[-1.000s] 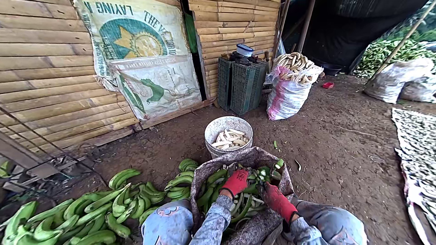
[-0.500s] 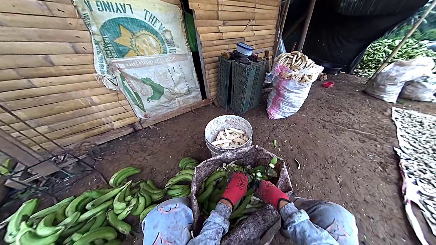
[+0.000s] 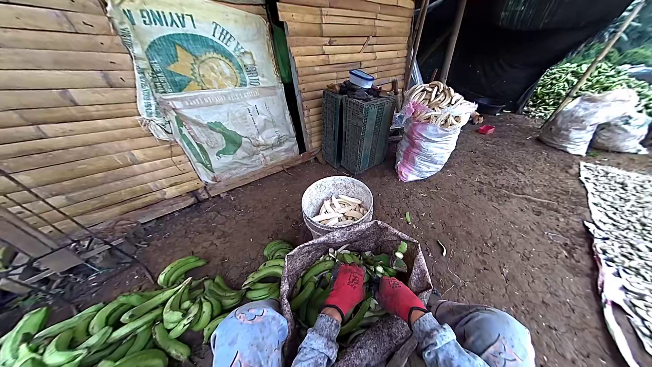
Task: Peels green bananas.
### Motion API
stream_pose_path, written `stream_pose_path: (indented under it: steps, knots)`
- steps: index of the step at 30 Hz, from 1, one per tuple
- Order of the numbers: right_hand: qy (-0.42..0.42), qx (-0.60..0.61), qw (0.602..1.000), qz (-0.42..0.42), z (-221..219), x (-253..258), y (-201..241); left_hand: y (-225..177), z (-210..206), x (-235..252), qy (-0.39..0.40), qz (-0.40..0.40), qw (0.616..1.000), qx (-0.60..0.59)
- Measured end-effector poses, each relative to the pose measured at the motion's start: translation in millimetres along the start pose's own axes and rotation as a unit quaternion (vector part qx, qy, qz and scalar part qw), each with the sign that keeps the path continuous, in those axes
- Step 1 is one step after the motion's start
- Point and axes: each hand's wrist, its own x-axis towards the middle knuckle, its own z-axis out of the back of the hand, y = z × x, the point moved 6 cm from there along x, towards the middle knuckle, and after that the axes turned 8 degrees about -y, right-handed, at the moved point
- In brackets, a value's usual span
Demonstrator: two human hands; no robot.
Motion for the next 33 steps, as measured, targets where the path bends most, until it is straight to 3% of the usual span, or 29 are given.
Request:
stream_pose_path:
  steps: [3,11,15,17,19,24,27,29,33]
  knots:
    - [0.028,0.014,0.999,0.017,12,-6,2,14,3,4,-0.019,0.011,0.999,-0.039]
    - [-0.008,0.000,1.000,0.004,-17,16,-2,16,10,-3,-0.015,0.063,0.998,-0.028]
    - [-0.050,0.037,0.998,-0.023,1,29,-14,37,67,-36,-0.150,0.126,0.960,-0.201]
    - [-0.059,0.080,0.995,-0.022,7,38,-18,58,86,-44,-0.215,0.144,0.944,-0.204]
    - [-0.054,0.113,0.992,-0.013,13,43,-18,68,83,-35,-0.189,0.164,0.957,-0.147]
    - [-0.045,0.162,0.986,0.007,10,44,-17,20,12,14,-0.060,0.057,0.996,-0.037]
    - [-0.044,0.162,0.986,0.008,9,41,-21,14,-30,48,-0.076,-0.012,0.996,-0.049]
    - [-0.045,0.135,0.990,0.009,11,35,-24,17,-29,53,-0.078,-0.045,0.995,-0.042]
    - [-0.069,0.151,0.986,0.032,22,22,-24,13,29,30,-0.040,-0.085,0.996,0.002]
